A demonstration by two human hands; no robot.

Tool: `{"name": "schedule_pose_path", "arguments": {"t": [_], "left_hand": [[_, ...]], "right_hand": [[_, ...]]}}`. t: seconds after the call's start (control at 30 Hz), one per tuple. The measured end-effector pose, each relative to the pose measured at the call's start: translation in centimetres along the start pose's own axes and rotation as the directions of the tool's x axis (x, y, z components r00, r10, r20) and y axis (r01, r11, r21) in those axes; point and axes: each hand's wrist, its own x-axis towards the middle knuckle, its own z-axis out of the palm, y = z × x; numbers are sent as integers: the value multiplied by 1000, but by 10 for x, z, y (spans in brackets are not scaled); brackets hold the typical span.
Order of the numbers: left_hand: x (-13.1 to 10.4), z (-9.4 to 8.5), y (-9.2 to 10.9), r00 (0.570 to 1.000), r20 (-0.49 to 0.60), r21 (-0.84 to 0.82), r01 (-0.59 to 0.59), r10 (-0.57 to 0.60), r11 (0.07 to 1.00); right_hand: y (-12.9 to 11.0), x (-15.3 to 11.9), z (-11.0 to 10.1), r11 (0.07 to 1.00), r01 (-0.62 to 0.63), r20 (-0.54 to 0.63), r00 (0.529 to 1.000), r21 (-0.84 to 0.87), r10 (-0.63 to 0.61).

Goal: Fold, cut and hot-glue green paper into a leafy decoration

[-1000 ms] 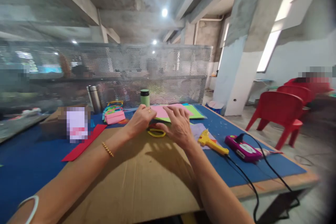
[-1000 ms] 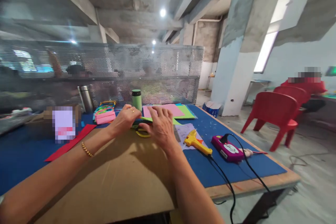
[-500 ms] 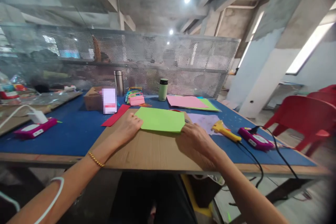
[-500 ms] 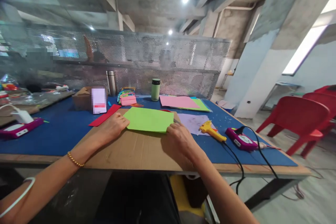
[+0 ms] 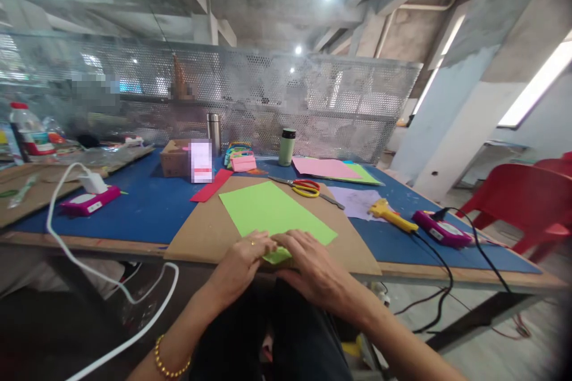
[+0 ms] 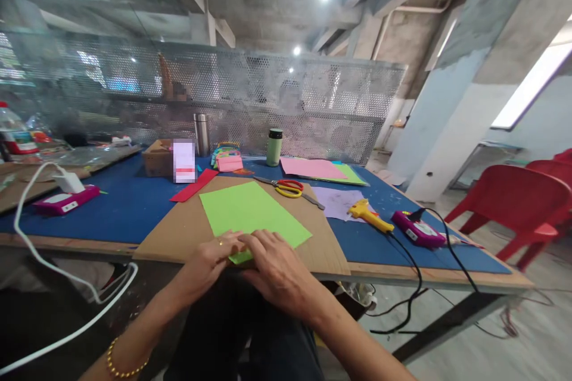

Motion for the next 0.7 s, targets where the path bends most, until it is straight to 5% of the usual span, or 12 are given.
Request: {"name": "schedule_pose_path", "arguments": {"t": [0.2, 0.37, 0.57, 0.7], "left_hand": [[-11, -8, -9, 997, -19, -235, 63, -70, 970], [-12, -9, -11, 985, -13, -338, 160, -174, 927], [-10, -16, -12, 948, -38, -492, 258, -317, 831], [4, -24, -10, 932, -88, -433, 281, -350, 856]], "right_hand": [[47, -38, -27, 993, -115, 17, 993, 8, 115], [82, -60, -28, 924, -222, -1, 972, 310, 234], [89, -55, -25, 799, -328, 0, 925, 504, 380], [88, -40, -31, 698, -441, 101, 876, 564, 472]]}}
